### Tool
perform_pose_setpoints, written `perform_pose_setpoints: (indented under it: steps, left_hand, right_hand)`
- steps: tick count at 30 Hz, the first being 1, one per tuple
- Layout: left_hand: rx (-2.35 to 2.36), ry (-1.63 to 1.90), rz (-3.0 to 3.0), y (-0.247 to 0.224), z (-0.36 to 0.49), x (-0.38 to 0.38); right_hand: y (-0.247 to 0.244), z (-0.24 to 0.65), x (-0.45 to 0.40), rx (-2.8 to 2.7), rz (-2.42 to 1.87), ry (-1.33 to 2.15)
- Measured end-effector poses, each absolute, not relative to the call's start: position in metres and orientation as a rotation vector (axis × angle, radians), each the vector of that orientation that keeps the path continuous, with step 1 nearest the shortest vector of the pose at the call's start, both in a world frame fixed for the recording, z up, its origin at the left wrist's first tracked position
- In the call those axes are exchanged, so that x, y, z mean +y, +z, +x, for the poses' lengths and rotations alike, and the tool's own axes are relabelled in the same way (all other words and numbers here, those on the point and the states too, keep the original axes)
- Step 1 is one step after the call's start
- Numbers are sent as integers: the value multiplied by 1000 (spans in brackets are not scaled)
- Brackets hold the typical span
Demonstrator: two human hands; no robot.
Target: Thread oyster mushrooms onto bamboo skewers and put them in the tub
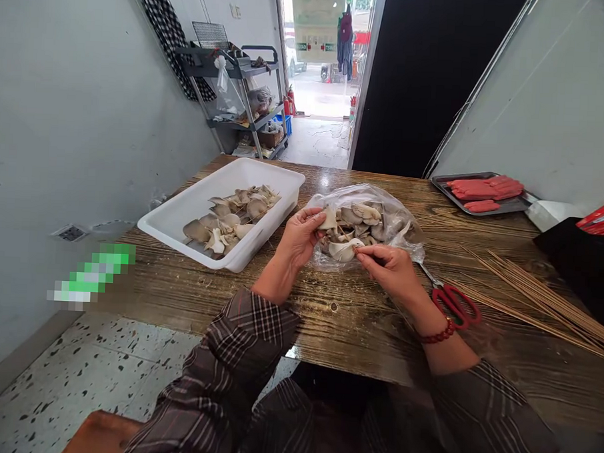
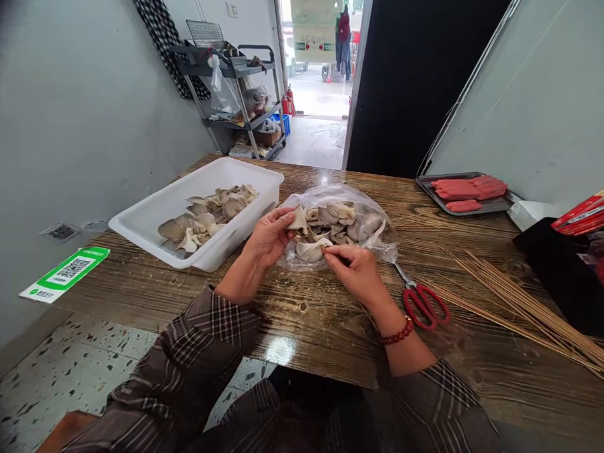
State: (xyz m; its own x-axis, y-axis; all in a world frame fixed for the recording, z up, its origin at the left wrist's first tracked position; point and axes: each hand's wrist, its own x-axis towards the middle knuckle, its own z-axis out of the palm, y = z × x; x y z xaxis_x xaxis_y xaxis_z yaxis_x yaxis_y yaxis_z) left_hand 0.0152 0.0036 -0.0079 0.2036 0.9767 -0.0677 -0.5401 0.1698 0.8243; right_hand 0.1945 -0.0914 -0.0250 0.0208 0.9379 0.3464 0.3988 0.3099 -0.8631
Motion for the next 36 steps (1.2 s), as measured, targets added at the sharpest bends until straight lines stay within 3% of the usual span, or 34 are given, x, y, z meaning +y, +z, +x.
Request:
perform_pose_setpoints:
  steps: [36]
  left_hand:
    - [634, 1071, 949, -4, 19, -7]
  right_hand:
    - [-28, 198, -90, -1540, -1298, 587]
